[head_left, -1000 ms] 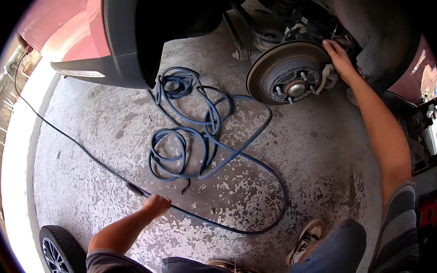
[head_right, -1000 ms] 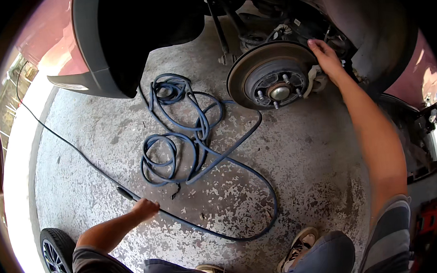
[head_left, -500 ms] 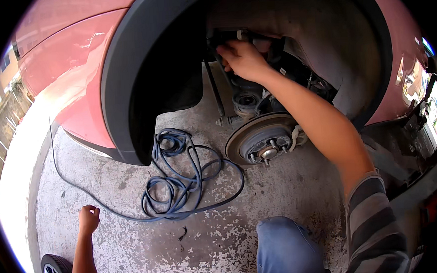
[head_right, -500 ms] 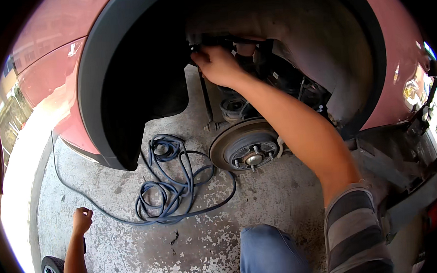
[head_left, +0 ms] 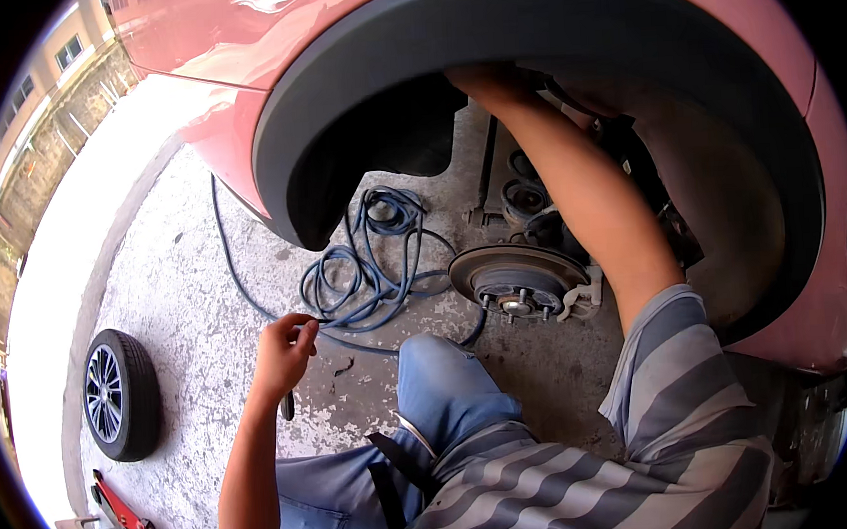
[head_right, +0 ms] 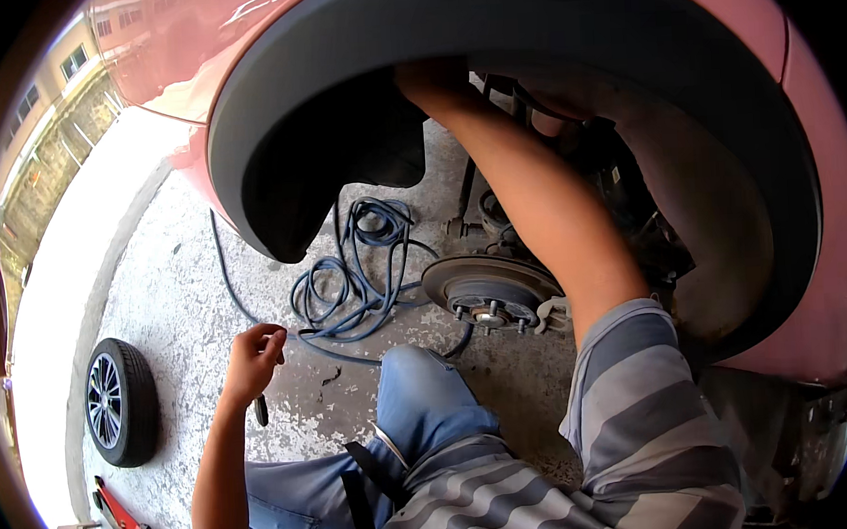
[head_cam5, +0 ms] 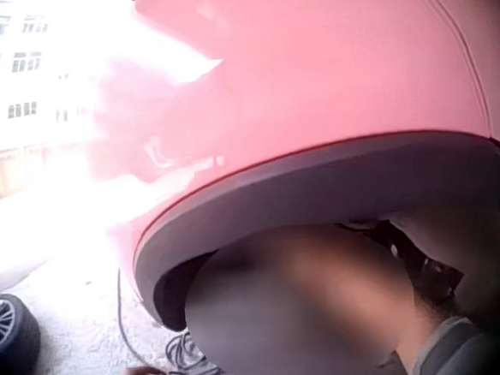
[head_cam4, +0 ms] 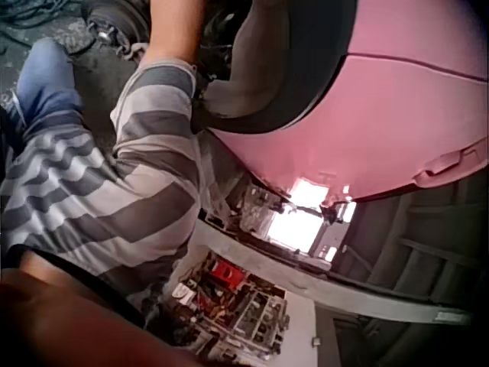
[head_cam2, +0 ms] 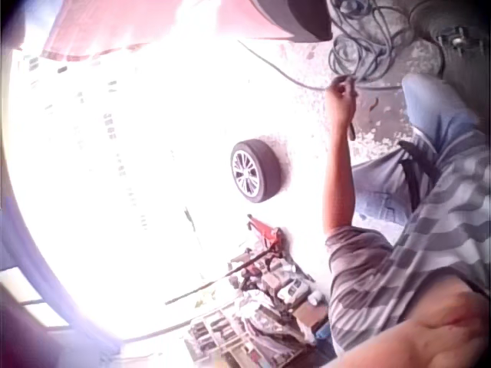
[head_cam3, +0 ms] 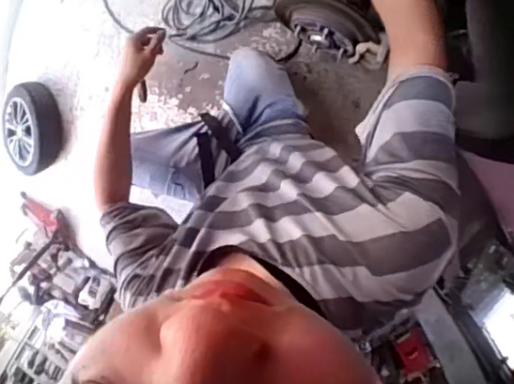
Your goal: The person picks through tools in a bucket, carries a plastic cover, removes a tire, and uses a socket wrench to work on components inside the wheel well of a car.
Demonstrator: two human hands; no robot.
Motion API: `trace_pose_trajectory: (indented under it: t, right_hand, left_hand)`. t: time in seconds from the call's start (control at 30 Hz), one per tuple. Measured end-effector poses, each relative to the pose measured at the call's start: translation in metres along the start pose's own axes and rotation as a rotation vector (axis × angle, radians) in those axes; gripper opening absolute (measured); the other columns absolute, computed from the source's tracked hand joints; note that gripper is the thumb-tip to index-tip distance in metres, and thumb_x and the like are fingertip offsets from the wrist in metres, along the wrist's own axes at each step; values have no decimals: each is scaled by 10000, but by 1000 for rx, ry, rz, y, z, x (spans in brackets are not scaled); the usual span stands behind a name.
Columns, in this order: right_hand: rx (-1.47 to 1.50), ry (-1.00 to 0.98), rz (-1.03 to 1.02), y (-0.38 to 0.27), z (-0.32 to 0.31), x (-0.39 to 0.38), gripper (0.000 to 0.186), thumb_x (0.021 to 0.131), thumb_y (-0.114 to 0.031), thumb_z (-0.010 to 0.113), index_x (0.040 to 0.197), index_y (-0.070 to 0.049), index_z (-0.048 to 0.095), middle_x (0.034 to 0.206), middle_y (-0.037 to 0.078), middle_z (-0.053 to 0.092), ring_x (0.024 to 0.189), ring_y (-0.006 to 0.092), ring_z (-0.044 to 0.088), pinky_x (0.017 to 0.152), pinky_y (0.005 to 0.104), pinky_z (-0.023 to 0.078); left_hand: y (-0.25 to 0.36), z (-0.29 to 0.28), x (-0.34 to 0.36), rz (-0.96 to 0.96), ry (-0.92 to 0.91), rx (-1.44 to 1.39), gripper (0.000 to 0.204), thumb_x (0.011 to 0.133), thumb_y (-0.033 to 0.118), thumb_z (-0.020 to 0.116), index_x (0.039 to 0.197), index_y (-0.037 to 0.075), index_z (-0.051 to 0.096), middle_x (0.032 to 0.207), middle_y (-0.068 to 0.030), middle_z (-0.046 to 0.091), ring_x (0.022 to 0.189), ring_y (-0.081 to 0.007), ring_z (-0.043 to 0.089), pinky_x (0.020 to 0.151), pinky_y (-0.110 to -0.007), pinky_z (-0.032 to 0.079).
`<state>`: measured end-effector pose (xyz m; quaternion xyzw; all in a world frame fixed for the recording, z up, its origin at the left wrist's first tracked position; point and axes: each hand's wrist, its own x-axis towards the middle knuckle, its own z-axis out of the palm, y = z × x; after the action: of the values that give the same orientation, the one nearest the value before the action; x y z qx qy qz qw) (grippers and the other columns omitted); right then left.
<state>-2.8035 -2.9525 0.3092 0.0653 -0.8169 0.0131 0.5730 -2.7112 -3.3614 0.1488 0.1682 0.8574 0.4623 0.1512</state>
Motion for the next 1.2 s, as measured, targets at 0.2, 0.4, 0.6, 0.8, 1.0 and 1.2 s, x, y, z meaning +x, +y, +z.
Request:
trace_pose_trajectory:
  t: [0.2,0.4,0.6,0.8,1.0,1.2]
  right_hand:
    - [220,-170,14,2,-15,22,267,826,-195,605,1025,-26,663,996,172,660,959,321,629,825,444,492]
    - [167,-184,20,17,-19,26,266,827,-200,604,1018,-27,667,997,172,662,957,318,631,825,440,495]
    - [41,-88,19,16,-8,19,265,827,-206,602,1011,-27,670,998,173,664,955,315,634,825,436,497]
    - [78,-246,30,15,-16,23,264,828,-211,601,1004,-28,674,1000,174,665,953,312,636,825,433,500]
    - [50,-389,50,16,-25,30,264,828,-216,599,997,-29,678,1001,174,667,952,309,639,825,429,503]
    - [234,-494,433,1,-15,38,265,829,-222,598,990,-29,682,1002,175,669,950,306,641,825,425,506]
  left_hand:
    - [54,-22,23,99,465,309,745,894,322,668,1424,-62,313,605,-86,617,572,-140,602,555,-267,444]
    - [46,21,50,189,485,-94,771,915,258,646,1488,-4,202,614,-79,610,571,-96,543,572,-242,428]
    - [10,54,62,167,507,-177,726,940,172,604,1518,78,176,601,-21,550,549,-56,458,546,-210,383]
    - [18,63,72,242,557,-189,702,925,71,560,1516,73,180,572,-22,461,512,-72,380,496,-226,336]
    - [24,63,72,218,527,-279,705,933,80,559,1521,84,172,603,-17,502,536,-61,431,520,-214,372]
    - [17,68,76,218,516,-300,725,925,73,570,1523,89,162,612,-15,511,533,-55,420,509,-209,357]
